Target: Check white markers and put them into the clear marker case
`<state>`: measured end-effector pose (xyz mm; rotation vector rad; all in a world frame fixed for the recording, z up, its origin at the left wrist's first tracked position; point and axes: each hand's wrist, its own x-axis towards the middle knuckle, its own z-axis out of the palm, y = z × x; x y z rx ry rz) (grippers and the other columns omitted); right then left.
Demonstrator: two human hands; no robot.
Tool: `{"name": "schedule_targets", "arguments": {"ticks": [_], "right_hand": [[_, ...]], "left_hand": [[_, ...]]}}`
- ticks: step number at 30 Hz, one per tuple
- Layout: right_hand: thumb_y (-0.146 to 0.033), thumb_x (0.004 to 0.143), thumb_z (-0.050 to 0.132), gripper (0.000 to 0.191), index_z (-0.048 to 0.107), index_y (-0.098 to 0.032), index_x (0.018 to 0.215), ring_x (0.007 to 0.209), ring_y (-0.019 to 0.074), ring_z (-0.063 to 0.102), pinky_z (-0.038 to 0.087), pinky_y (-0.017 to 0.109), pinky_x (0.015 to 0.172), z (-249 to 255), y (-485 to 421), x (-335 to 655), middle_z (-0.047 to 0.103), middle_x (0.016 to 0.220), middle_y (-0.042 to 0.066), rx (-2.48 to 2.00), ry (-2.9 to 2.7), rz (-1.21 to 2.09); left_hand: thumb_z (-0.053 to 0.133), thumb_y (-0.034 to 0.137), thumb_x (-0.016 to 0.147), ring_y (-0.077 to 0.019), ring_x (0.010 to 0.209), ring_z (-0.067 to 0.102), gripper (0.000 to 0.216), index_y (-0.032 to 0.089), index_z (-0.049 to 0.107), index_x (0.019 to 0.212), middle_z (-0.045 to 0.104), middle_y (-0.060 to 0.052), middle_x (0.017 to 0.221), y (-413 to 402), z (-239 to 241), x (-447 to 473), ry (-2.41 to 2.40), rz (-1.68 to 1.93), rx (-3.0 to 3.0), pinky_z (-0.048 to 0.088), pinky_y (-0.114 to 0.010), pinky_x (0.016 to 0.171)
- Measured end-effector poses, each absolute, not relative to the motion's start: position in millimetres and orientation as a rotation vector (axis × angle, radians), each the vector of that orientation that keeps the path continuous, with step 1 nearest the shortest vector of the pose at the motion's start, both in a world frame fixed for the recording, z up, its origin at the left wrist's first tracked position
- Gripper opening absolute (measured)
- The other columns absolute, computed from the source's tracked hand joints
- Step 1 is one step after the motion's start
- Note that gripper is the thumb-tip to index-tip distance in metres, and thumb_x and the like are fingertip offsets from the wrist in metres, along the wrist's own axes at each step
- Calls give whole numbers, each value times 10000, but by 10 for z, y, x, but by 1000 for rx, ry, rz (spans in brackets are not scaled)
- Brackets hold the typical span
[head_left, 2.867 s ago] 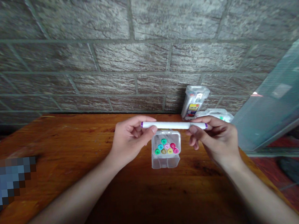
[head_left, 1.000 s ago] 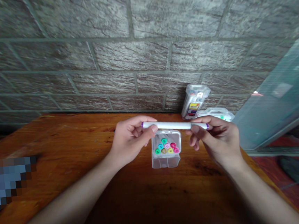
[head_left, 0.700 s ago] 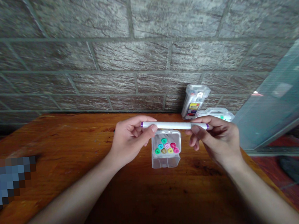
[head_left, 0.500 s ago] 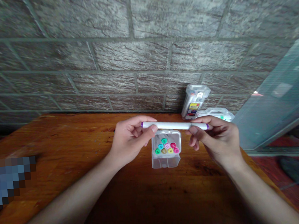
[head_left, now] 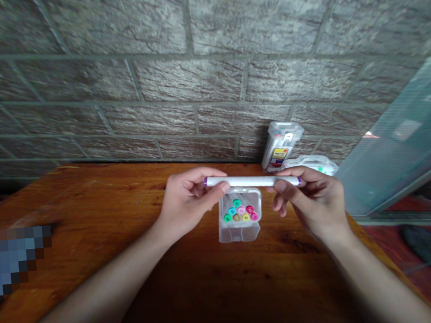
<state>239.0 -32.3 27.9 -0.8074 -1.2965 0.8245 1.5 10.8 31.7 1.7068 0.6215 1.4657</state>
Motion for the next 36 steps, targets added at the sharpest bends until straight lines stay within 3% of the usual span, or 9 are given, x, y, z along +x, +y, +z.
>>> {"name": "schedule_targets", "arguments": {"ticks": [14, 36], "right_hand": [[-262, 820, 919, 148, 816, -186, 895, 410, 150, 683, 559, 214, 357, 296, -310, 2362, 787, 638, 33, -795, -1277, 809], [-275, 808, 928, 175, 806, -187, 896, 409, 149, 678, 553, 217, 361, 291, -314, 2364, 782, 629, 30, -805, -1275, 818]], "left_hand": [[860, 293, 859, -80, 450, 549, 174, 148, 802, 936, 690, 10, 605, 122, 280, -11, 681, 1421, 1702, 419, -179, 408], [844, 273, 873, -76, 453, 560, 164, 147, 792, 965, 683, 13, 621, 124, 271, -20, 639, 1406, 1679, 446, -175, 424]]}}
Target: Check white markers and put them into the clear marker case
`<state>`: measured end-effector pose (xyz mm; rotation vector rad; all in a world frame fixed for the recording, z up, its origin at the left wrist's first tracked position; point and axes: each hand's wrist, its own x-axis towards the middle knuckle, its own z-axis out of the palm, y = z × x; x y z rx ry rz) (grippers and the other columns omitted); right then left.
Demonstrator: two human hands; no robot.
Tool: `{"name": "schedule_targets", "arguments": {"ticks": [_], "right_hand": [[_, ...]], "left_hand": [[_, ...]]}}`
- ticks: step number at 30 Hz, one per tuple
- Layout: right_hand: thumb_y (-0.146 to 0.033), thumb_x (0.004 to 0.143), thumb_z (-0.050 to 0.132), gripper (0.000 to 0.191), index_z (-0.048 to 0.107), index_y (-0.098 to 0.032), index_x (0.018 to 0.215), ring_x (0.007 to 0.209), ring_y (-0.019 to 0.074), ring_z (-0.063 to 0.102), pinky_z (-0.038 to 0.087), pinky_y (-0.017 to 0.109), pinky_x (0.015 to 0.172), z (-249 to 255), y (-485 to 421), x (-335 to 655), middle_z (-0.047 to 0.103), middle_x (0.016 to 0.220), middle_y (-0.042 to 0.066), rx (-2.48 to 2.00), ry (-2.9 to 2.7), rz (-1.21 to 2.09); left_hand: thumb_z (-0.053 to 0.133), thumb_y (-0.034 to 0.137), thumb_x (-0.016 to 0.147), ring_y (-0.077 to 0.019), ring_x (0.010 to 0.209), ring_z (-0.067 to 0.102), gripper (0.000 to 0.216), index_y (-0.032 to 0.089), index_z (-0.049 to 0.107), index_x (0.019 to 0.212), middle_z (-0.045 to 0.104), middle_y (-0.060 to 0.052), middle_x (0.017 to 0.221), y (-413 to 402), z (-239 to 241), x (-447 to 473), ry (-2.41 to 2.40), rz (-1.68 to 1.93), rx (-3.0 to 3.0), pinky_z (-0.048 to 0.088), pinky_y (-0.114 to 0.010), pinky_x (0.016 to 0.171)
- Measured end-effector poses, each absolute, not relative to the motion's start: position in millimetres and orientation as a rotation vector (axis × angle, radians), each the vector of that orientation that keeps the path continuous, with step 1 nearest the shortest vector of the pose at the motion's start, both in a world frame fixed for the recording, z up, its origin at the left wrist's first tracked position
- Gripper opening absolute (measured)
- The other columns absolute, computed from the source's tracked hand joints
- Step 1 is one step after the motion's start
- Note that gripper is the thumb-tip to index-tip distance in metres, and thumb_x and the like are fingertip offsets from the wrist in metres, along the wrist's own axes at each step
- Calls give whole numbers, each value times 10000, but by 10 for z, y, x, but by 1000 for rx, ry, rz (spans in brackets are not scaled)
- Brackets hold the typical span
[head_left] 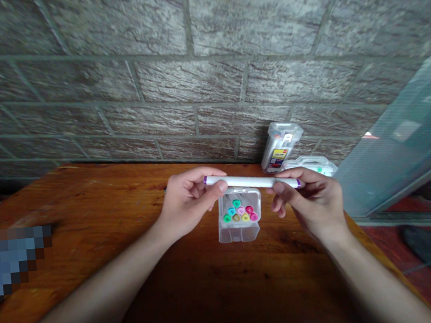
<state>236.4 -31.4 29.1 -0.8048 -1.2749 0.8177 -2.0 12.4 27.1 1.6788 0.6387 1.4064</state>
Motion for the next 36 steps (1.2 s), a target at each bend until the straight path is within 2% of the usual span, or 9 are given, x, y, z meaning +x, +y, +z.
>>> {"name": "schedule_targets", "arguments": {"ticks": [13, 19, 26, 31, 36], "right_hand": [[-301, 847, 900, 164, 805, -182, 909, 421, 155, 695, 564, 216, 363, 290, -317, 2377, 789, 636, 37, -829, -1280, 833], [-326, 821, 915, 201, 794, -183, 893, 394, 164, 683, 556, 231, 338, 304, -314, 2362, 775, 606, 28, -833, -1286, 806], [-257, 793, 933, 188, 805, -186, 912, 383, 147, 654, 546, 224, 356, 292, -328, 2356, 747, 555, 11, -832, -1297, 798], [-228, 799, 929, 177, 813, -184, 925, 392, 131, 653, 547, 203, 379, 293, -331, 2355, 754, 566, 16, -818, -1295, 820], [-242, 835, 906, 135, 817, -186, 920, 412, 138, 677, 558, 208, 384, 299, -333, 2360, 799, 650, 43, -819, -1296, 830]], "left_hand": [[827, 263, 888, -80, 461, 567, 151, 147, 801, 982, 690, 4, 630, 124, 263, -29, 607, 1417, 1684, 442, -181, 429], [831, 290, 886, -86, 457, 558, 155, 159, 796, 961, 693, 2, 629, 138, 263, -29, 636, 1428, 1721, 435, -192, 417], [853, 260, 854, -98, 495, 577, 128, 171, 784, 915, 685, 14, 622, 132, 299, -12, 675, 1451, 1757, 424, -196, 423], [856, 210, 835, -82, 473, 553, 106, 167, 782, 897, 668, 29, 604, 122, 302, 8, 667, 1453, 1741, 406, -187, 415], [856, 281, 854, -102, 502, 584, 144, 168, 781, 905, 695, 8, 628, 124, 298, 2, 679, 1441, 1728, 421, -199, 426]]}}
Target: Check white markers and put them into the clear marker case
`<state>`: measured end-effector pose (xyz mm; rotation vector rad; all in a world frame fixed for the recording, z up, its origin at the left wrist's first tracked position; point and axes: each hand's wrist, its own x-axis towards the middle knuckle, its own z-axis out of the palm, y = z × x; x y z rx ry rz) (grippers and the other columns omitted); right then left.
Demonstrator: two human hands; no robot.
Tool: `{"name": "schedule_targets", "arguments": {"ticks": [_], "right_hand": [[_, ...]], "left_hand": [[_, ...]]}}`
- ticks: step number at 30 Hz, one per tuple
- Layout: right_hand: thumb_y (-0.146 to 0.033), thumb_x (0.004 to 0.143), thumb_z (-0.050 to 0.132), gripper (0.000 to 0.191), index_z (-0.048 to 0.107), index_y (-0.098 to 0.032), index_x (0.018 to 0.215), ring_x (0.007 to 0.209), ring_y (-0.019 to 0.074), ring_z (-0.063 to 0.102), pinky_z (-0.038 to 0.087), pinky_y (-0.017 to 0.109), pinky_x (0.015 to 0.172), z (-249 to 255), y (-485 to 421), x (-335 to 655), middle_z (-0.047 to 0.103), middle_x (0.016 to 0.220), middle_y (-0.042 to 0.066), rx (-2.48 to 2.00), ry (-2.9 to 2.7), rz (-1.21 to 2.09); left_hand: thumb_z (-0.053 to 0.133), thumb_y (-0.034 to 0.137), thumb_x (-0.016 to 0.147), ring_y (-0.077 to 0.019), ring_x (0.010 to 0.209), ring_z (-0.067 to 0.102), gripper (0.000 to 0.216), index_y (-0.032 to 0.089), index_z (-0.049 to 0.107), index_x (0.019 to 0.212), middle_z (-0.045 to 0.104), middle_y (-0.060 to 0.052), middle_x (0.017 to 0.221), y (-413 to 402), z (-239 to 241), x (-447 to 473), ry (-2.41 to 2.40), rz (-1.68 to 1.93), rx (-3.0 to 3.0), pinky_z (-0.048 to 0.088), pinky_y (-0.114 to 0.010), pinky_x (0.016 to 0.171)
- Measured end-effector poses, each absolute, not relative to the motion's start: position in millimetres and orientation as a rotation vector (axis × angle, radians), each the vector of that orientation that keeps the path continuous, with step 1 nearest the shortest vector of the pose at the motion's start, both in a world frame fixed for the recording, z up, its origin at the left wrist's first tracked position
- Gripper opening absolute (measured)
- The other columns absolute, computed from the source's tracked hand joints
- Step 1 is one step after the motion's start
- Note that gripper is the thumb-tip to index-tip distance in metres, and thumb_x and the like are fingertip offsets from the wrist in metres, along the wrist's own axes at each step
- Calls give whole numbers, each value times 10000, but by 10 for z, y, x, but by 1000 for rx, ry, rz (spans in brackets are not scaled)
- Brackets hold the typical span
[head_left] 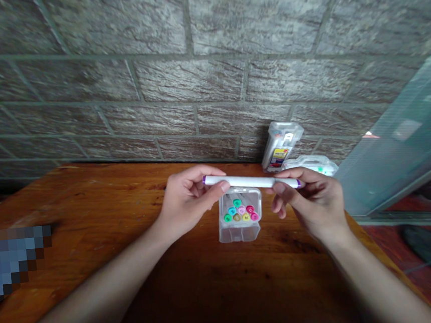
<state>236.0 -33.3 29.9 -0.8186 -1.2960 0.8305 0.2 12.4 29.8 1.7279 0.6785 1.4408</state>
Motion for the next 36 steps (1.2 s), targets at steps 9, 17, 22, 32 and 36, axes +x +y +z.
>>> {"name": "schedule_targets", "arguments": {"ticks": [9, 17, 22, 32, 36], "right_hand": [[-199, 799, 924, 157, 810, -176, 905, 417, 118, 670, 548, 174, 398, 301, -326, 2352, 751, 579, 9, -809, -1307, 799], [-241, 861, 887, 113, 812, -191, 930, 435, 126, 681, 553, 190, 402, 280, -316, 2375, 795, 653, 36, -808, -1326, 808], [-248, 873, 883, 104, 817, -203, 938, 436, 125, 683, 559, 187, 400, 272, -311, 2380, 792, 645, 24, -789, -1323, 825], [-259, 868, 890, 119, 819, -187, 931, 431, 132, 691, 562, 190, 388, 269, -322, 2385, 802, 661, 40, -788, -1303, 835], [-264, 875, 885, 116, 822, -188, 935, 440, 134, 700, 567, 188, 384, 274, -328, 2396, 801, 675, 35, -781, -1293, 853]], "left_hand": [[848, 215, 860, -77, 486, 556, 112, 150, 786, 927, 680, 29, 630, 137, 281, -6, 627, 1456, 1722, 433, -187, 448], [837, 195, 875, -62, 462, 553, 105, 135, 780, 941, 672, 32, 612, 142, 262, -5, 593, 1435, 1678, 429, -156, 433], [839, 212, 880, -61, 460, 560, 126, 132, 777, 956, 670, 30, 611, 141, 258, -14, 595, 1408, 1656, 435, -149, 433], [823, 230, 895, -68, 457, 563, 132, 128, 784, 969, 667, 21, 608, 142, 255, -30, 588, 1393, 1645, 443, -160, 433], [817, 249, 905, -72, 462, 577, 141, 132, 784, 975, 684, 11, 625, 142, 253, -27, 587, 1384, 1630, 451, -167, 437]]}}
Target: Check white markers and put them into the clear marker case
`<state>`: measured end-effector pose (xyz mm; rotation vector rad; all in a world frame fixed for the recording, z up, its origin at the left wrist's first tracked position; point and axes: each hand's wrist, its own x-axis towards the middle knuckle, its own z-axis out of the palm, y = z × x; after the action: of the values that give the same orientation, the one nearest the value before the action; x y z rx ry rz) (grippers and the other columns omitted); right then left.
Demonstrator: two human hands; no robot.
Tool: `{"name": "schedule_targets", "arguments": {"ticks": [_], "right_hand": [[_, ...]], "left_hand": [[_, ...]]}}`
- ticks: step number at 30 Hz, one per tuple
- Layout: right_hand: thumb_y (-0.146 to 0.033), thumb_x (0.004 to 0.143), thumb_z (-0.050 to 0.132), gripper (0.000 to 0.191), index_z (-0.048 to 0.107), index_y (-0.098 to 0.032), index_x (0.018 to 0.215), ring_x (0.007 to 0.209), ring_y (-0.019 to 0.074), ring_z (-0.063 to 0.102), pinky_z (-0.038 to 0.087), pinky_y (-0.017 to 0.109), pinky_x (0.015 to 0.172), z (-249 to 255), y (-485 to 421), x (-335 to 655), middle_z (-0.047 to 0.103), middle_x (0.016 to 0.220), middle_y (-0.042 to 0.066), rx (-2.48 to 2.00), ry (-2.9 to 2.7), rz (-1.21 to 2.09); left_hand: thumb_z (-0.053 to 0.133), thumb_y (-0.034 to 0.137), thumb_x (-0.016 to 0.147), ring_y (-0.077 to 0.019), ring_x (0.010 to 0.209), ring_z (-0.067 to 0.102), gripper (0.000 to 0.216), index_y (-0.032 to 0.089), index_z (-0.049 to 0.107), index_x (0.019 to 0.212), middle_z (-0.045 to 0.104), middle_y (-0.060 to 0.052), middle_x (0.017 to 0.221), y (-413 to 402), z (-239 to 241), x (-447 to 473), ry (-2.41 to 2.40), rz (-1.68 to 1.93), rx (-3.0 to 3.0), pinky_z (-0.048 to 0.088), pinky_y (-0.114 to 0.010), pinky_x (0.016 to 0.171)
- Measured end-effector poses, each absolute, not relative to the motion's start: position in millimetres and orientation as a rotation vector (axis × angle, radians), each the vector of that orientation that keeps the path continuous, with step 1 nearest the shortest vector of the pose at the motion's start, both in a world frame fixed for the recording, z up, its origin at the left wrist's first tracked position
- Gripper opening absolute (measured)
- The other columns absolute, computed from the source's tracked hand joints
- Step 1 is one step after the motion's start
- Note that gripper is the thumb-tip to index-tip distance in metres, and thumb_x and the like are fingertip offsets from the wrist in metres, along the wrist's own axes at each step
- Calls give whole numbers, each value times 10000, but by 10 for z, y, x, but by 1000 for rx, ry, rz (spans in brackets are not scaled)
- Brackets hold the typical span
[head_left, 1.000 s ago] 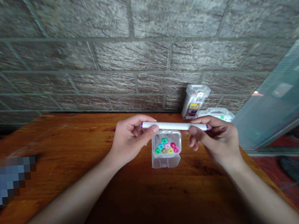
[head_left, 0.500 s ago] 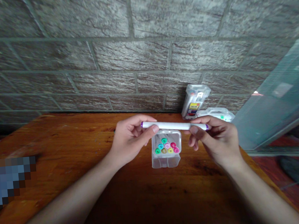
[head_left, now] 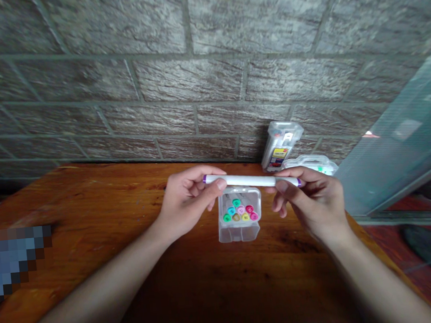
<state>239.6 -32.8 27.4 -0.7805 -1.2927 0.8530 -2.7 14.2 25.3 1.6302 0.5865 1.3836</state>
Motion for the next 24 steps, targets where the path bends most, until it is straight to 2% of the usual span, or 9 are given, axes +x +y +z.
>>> {"name": "schedule_targets", "arguments": {"ticks": [14, 24], "right_hand": [[-322, 878, 871, 185, 856, -197, 1014, 463, 136, 707, 560, 206, 390, 318, -308, 2406, 852, 811, 65, -790, -1193, 955], [-318, 890, 824, 157, 793, -196, 985, 453, 158, 707, 548, 233, 376, 355, -317, 2385, 860, 831, 70, -775, -1137, 1026]], "left_hand": [[760, 268, 974, -76, 495, 598, 154, 209, 831, 1097, 757, -16, 740, 185, 190, -65, 490, 1355, 1514, 461, -205, 487], [773, 300, 945, -108, 485, 606, 188, 182, 837, 1076, 771, -44, 744, 169, 234, -47, 478, 1355, 1376, 463, -233, 466]]}}
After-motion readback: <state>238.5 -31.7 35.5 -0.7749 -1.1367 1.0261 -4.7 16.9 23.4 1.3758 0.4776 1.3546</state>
